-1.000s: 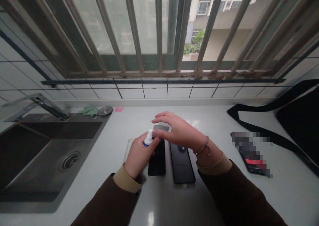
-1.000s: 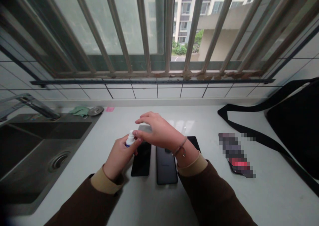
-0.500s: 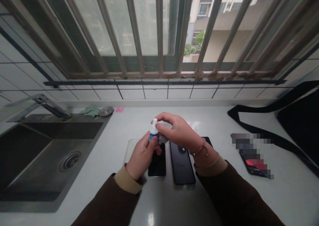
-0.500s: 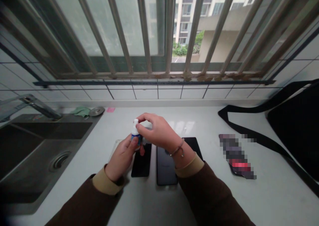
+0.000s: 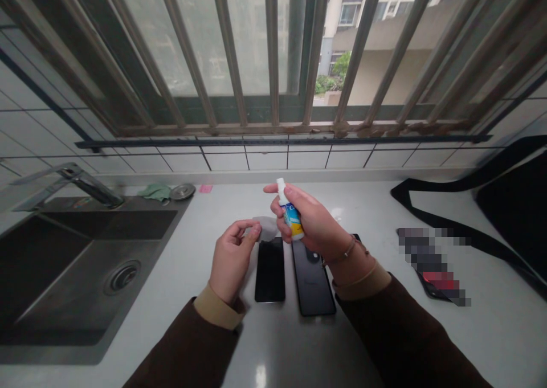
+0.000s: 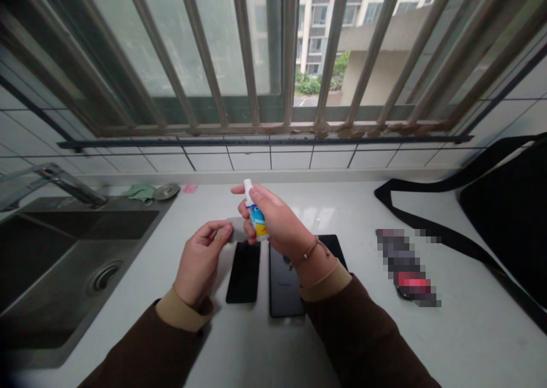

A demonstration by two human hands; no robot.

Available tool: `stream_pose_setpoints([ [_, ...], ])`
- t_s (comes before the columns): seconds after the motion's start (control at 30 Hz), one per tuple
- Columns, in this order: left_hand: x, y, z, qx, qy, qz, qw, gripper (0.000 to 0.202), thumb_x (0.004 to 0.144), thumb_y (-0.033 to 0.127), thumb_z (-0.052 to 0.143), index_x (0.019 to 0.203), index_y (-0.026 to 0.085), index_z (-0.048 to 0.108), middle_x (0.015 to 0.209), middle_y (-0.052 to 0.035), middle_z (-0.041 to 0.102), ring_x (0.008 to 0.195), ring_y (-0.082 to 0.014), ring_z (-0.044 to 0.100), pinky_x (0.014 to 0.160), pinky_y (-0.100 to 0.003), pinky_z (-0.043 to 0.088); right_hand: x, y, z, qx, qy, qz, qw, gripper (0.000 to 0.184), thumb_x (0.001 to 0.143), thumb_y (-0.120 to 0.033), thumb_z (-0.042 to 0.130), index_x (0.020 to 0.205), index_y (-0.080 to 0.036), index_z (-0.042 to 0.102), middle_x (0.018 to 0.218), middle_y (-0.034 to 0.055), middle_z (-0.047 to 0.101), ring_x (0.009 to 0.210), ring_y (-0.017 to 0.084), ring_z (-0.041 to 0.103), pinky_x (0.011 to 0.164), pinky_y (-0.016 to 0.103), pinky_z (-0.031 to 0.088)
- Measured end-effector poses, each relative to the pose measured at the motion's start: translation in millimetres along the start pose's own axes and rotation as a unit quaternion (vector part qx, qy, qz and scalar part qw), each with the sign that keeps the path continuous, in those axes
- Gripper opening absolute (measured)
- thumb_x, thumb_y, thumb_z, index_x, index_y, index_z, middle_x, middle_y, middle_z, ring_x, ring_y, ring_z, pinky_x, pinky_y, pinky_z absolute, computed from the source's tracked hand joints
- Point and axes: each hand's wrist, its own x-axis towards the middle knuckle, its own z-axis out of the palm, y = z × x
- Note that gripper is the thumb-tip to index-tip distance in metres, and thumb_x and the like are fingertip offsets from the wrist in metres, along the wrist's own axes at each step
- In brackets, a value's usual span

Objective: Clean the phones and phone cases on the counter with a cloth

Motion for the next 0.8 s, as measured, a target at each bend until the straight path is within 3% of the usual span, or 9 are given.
stream_pose_setpoints([
  [0.13,-3,6,8.9,-0.191,-0.024,-0.110,0.975,0.065,0.081,0.029,0.096,0.134,0.024,0.058,0.092,0.0014,0.077,0.076,-0.0134,0.071,0.076,-0.025,0.059,-2,-4,1,0.030,-0.037,0.091,0.995,0.040,0.111,-0.052,0.043,0.135,-0.027,0.062,0.080,-0.0062,0.047,0.046,0.008,0.034,0.040,0.020,0.032],
  [0.23,-3,8,10.8,-0.248,-0.025,-0.185,0.950,0.067,0.080,0.015,0.093,0.137,0.020,0.058,0.104,-0.0045,0.079,0.084,-0.0150,0.076,0.082,-0.027,0.064,1,1,1,-0.022,-0.001,0.100,0.995,0.042,0.109,-0.051,0.047,0.142,-0.026,0.055,0.082,-0.0056,0.051,0.048,0.009,0.040,0.042,0.020,0.034],
  [0.3,-1,7,9.4,-0.265,-0.030,-0.215,0.939,0.062,0.083,0.008,0.089,0.137,0.016,0.061,0.111,-0.0086,0.079,0.089,-0.0154,0.077,0.083,-0.025,0.065,3,6,1,-0.139,0.038,0.074,0.987,0.048,0.106,-0.043,0.054,0.151,-0.028,0.047,0.086,-0.0042,0.059,0.051,0.011,0.048,0.047,0.022,0.041],
  [0.4,2,3,6.5,-0.276,-0.033,-0.222,0.935,0.058,0.084,0.005,0.087,0.136,0.015,0.063,0.114,-0.0094,0.079,0.090,-0.0150,0.078,0.083,-0.023,0.065,5,13,2,-0.374,0.079,-0.010,0.924,0.059,0.102,-0.032,0.061,0.159,-0.028,0.043,0.106,0.0047,0.073,0.076,0.018,0.068,0.070,0.030,0.055],
  [0.47,3,3,5.9,-0.272,-0.022,-0.203,0.940,0.066,0.081,0.005,0.089,0.140,0.018,0.062,0.108,-0.0056,0.079,0.087,-0.0135,0.077,0.084,-0.023,0.064,6,17,0,-0.476,0.111,-0.056,0.871,0.052,0.102,-0.030,0.062,0.153,-0.024,0.053,0.123,0.0115,0.075,0.103,0.025,0.073,0.091,0.037,0.056],
  [0.53,2,5,6.6,-0.259,-0.017,-0.168,0.951,0.077,0.079,0.007,0.093,0.146,0.021,0.058,0.103,-0.0022,0.079,0.084,-0.0121,0.076,0.083,-0.022,0.063,6,18,-3,-0.514,0.161,-0.056,0.841,0.039,0.102,-0.033,0.064,0.139,-0.022,0.063,0.125,0.0137,0.076,0.109,0.028,0.072,0.095,0.040,0.055],
  [0.6,0,9,8.0,-0.249,-0.025,-0.132,0.959,0.084,0.078,0.011,0.095,0.149,0.023,0.054,0.103,-0.0015,0.080,0.085,-0.0123,0.076,0.083,-0.022,0.061,6,17,-6,-0.484,0.195,-0.002,0.853,0.028,0.102,-0.038,0.065,0.125,-0.022,0.068,0.108,0.0111,0.078,0.087,0.024,0.073,0.080,0.036,0.057],
  [0.7,-3,12,9.6,-0.244,-0.047,-0.117,0.962,0.087,0.078,0.015,0.097,0.152,0.024,0.051,0.108,-0.0032,0.082,0.088,-0.0134,0.077,0.083,-0.022,0.060,5,11,-8,-0.363,0.156,0.101,0.913,0.027,0.102,-0.045,0.067,0.115,-0.022,0.068,0.076,0.0015,0.069,0.052,0.015,0.057,0.051,0.027,0.047],
  [0.8,-2,10,9.7,-0.247,-0.060,-0.132,0.958,0.087,0.077,0.015,0.097,0.151,0.023,0.051,0.110,-0.0043,0.082,0.091,-0.0144,0.077,0.085,-0.023,0.060,4,6,-4,-0.317,0.116,0.127,0.933,0.025,0.101,-0.045,0.069,0.111,-0.022,0.068,0.061,-0.0044,0.058,0.046,0.013,0.051,0.044,0.024,0.042],
])
